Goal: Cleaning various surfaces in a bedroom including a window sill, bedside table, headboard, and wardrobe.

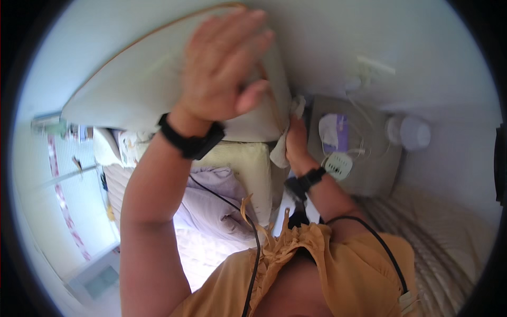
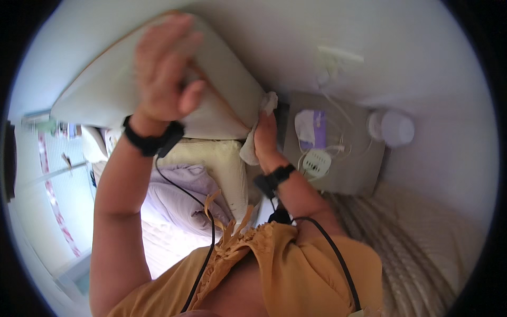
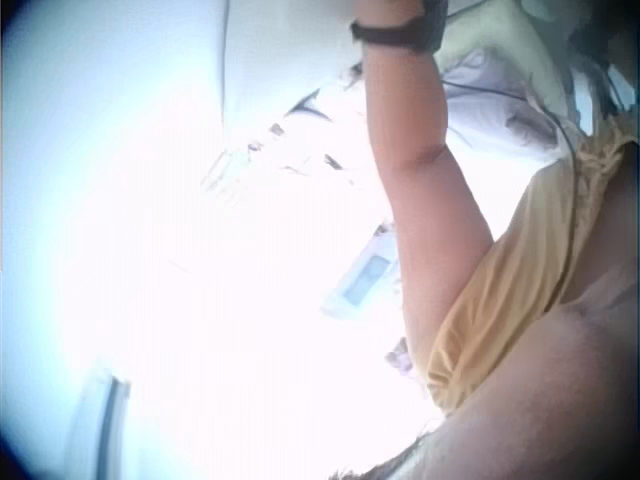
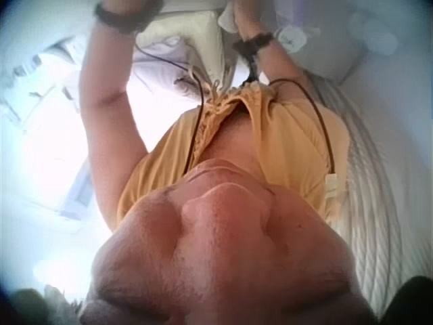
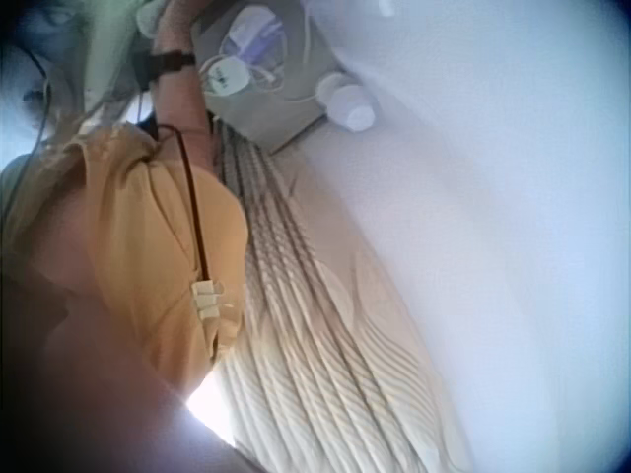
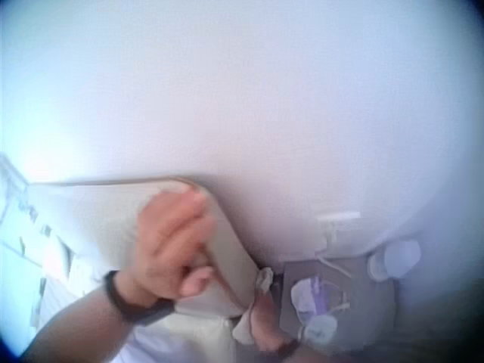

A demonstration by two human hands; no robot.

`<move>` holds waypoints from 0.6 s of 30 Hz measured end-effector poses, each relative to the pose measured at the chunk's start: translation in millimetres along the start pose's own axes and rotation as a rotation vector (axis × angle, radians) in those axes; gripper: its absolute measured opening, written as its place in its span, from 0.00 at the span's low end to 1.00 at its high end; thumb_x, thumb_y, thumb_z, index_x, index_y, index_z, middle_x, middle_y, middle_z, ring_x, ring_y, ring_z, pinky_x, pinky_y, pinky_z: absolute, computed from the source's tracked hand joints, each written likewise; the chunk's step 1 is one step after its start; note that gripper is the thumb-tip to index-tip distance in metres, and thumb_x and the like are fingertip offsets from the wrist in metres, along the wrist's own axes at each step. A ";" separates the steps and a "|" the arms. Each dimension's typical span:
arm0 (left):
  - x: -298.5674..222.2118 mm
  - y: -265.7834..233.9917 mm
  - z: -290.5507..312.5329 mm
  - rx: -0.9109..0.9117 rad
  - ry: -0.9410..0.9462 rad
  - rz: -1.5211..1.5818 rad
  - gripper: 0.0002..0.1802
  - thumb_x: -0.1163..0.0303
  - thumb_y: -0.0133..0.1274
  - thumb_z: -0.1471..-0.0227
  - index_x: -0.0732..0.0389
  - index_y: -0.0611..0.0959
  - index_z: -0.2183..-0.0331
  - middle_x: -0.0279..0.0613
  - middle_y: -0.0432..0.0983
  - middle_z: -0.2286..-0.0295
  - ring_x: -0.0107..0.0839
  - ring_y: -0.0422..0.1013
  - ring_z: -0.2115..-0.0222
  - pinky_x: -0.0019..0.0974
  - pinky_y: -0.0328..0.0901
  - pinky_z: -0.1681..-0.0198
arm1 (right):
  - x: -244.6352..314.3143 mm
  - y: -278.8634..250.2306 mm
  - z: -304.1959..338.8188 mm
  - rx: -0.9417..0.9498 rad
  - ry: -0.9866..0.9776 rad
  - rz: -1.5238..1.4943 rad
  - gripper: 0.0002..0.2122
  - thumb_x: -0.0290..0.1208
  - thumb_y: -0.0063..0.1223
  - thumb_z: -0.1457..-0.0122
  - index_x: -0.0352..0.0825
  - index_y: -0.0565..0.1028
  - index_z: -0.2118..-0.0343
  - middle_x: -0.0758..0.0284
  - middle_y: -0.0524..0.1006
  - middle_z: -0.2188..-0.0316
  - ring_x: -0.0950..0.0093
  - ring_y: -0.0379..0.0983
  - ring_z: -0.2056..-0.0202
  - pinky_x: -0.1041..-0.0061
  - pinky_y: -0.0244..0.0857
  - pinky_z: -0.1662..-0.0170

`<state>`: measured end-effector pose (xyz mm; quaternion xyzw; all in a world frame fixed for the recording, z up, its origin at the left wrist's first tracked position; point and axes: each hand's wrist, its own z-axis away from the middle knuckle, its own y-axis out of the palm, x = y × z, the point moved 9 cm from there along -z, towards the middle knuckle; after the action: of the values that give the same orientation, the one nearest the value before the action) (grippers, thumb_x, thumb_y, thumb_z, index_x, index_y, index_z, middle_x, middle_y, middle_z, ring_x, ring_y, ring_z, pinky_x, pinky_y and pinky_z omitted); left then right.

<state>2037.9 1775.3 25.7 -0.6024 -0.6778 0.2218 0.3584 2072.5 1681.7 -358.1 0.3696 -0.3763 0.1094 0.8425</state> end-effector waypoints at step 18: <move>-93.1 -88.2 142.9 -0.305 -1.064 0.332 0.26 0.73 0.51 0.44 0.62 0.71 0.43 0.56 0.63 0.41 0.55 0.61 0.41 0.48 0.56 0.37 | 250.1 269.8 184.4 0.730 -1.653 1.639 0.36 0.38 0.70 0.53 0.34 0.68 0.41 0.56 0.64 0.40 0.49 0.58 0.39 0.52 0.56 0.38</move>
<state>1873.9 1687.7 -22.3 -0.5513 -0.6854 0.4471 -0.1623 2019.0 1717.8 48.3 0.1961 -0.8680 0.4395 -0.1225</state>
